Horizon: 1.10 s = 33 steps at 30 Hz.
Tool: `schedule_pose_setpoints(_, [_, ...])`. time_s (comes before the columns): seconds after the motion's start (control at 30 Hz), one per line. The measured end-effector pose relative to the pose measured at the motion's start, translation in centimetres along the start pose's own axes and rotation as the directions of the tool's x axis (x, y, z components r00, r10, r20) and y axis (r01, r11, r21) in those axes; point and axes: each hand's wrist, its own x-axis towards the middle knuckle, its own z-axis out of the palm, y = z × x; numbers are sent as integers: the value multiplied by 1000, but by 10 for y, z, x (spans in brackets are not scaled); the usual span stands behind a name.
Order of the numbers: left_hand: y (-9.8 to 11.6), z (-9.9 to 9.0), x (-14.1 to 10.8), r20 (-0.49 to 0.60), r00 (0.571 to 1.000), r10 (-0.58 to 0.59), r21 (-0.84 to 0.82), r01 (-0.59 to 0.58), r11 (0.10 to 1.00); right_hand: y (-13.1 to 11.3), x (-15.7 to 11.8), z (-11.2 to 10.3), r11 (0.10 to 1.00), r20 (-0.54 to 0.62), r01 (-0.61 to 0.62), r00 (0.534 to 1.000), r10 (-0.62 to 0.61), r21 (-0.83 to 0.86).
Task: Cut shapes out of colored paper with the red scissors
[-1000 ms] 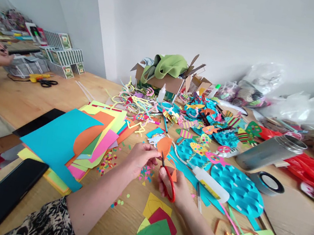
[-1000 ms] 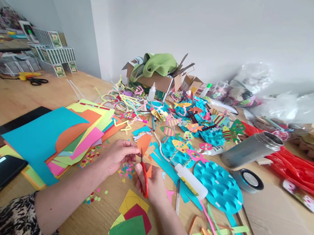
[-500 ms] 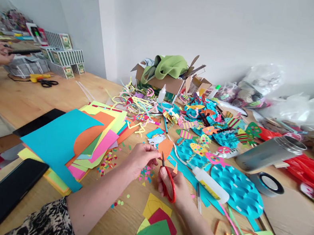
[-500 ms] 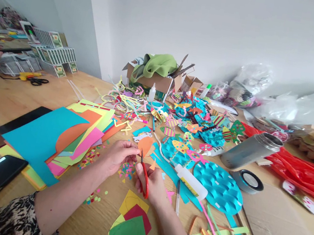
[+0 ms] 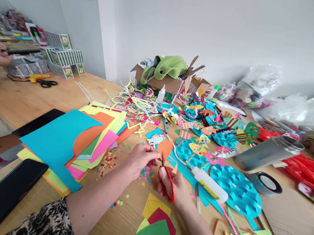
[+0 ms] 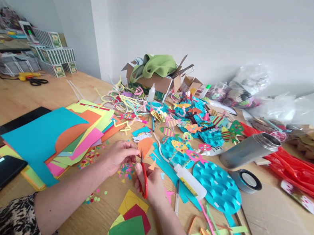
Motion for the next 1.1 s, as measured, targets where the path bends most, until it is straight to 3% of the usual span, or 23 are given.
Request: schedule_pose_setpoints(1.1, [0,1,0,-3,1000,-8,-19,8,1000,2,1,-1,999,-2,31,1000,-31,-25])
